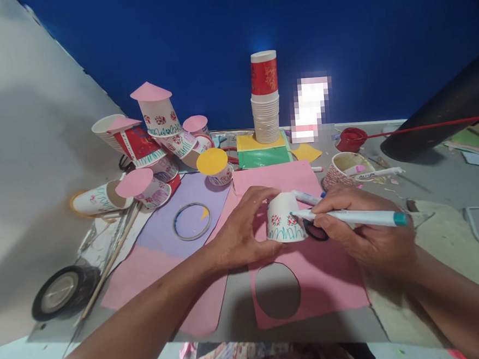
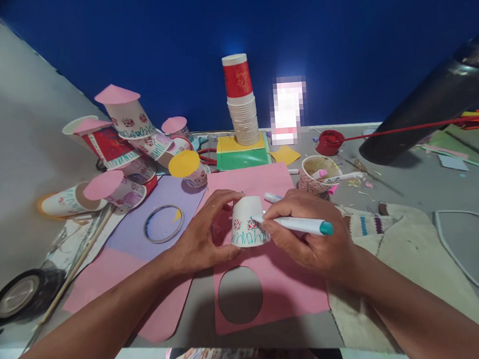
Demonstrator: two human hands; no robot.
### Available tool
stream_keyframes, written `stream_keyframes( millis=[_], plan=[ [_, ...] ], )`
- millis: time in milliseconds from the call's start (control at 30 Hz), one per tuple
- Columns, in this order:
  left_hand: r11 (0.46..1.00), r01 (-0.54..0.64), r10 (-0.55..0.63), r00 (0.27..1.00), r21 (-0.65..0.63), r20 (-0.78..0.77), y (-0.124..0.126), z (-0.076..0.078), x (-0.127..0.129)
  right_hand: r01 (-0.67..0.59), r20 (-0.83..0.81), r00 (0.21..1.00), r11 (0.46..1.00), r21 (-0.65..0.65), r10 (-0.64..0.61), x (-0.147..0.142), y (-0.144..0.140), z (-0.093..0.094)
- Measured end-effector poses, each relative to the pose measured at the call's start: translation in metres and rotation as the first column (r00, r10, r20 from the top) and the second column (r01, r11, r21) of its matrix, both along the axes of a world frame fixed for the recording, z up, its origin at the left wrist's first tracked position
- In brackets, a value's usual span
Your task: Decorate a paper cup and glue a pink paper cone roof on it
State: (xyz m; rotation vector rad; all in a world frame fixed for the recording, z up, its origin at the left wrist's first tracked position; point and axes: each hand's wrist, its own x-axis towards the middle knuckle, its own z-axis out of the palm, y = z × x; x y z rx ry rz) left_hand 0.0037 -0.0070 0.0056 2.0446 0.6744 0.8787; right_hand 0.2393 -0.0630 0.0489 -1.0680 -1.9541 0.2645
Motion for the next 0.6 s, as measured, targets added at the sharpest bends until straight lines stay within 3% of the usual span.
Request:
stream_keyframes(
  millis=[600],
  plan=[
    [0.999,-0.036,0.036,0.999,-0.012,0.0,-0.0008,0.0002,0.0006,0.076,-0.051,0.996,0.996,0.056,-0.073,0.0033,0.0007,-0.002]
  ],
)
